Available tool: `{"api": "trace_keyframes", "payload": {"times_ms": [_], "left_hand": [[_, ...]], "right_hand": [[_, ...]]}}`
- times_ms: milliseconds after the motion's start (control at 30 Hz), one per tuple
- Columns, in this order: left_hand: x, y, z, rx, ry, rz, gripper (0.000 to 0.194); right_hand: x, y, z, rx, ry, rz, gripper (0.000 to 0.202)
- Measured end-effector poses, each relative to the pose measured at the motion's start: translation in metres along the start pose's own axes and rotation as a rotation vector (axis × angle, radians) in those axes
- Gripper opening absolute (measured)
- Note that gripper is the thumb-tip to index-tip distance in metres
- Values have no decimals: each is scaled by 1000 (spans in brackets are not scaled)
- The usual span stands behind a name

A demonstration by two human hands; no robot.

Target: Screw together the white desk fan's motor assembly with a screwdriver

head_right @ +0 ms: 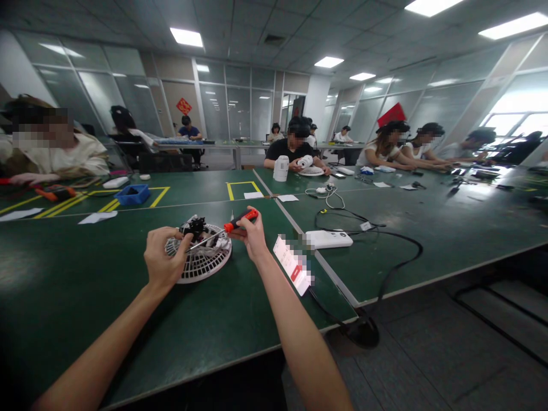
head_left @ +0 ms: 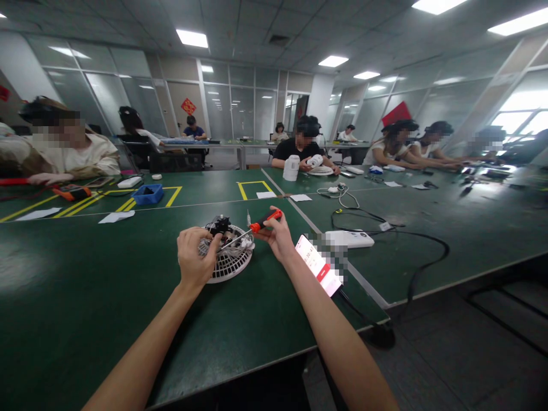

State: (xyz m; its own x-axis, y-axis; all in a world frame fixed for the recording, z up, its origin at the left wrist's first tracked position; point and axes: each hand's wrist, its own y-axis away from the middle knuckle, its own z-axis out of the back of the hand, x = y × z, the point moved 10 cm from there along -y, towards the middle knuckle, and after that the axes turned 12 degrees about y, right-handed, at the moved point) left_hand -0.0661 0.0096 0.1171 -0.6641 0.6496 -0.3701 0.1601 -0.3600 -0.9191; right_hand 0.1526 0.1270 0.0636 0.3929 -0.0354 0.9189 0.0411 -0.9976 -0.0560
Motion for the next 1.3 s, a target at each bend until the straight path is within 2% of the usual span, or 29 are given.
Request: {"api": "trace_keyframes", "payload": {"times_ms": [267, 400, 500, 767, 1033, 1300], "left_hand": [[-8, 2, 5, -56, -21, -103, 10], [-7, 4, 6, -70, -38, -80, 11], [-6, 4, 5, -64, -32, -55, 13], [-17, 8, -4, 9, 14, -170, 20], [-15, 6, -6, 38, 25, -118, 15], [-11, 11, -5, 19, 55, -87, 16]], "right_hand": [[-14, 1, 15, -187, -152, -62, 28], [-28, 1, 22, -262, -215, -141, 20], [-34, 3, 27, -315, -231, -176, 18], [-43, 3, 29, -341, -232, -205, 18], [-41, 7, 25, -309, -213, -203, 14], [-43, 11, 28, -379, -213, -216, 21]]}}
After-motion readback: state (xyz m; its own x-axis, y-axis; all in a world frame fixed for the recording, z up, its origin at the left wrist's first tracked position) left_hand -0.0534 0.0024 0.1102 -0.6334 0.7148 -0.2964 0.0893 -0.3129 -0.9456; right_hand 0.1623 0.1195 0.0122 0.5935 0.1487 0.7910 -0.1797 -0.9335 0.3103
